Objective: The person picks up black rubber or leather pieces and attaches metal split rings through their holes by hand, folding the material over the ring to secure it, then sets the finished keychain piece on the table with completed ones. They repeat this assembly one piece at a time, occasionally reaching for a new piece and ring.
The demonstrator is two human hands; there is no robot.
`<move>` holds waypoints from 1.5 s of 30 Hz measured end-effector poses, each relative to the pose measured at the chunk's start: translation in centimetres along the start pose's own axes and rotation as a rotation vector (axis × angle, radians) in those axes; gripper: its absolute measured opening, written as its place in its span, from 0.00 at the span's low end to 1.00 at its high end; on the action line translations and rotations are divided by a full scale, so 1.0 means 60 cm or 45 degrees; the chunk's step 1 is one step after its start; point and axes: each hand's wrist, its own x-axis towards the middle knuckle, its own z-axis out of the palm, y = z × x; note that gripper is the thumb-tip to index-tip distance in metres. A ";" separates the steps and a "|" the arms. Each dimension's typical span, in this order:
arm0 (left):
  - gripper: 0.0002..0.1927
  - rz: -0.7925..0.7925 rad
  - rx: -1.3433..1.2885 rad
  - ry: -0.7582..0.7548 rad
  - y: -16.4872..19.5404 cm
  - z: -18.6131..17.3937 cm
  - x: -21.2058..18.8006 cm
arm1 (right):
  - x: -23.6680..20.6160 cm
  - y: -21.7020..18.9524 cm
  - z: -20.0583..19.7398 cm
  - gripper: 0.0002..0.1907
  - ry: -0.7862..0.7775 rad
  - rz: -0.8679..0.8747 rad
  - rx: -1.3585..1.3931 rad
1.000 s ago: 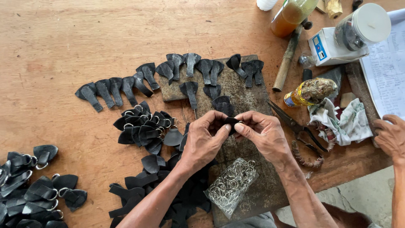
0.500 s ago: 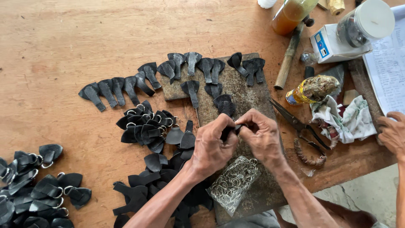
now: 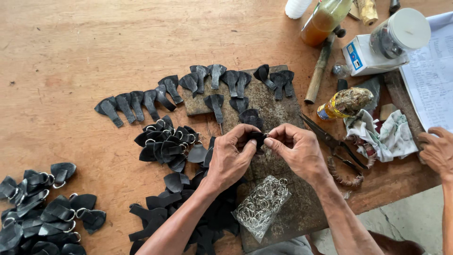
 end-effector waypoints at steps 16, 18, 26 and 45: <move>0.09 -0.268 -0.381 -0.178 0.015 0.009 0.020 | 0.006 0.009 -0.066 0.16 -0.299 0.093 0.542; 0.09 -0.255 -0.386 -0.175 0.014 0.010 0.021 | 0.004 0.000 -0.066 0.15 -0.309 0.112 0.437; 0.16 -0.319 -0.482 -0.227 0.018 -0.004 0.022 | 0.006 0.000 -0.039 0.12 -0.126 0.011 0.321; 0.07 -0.222 -0.082 -0.175 0.023 0.015 0.027 | 0.019 0.004 -0.031 0.06 -0.099 -0.279 -0.126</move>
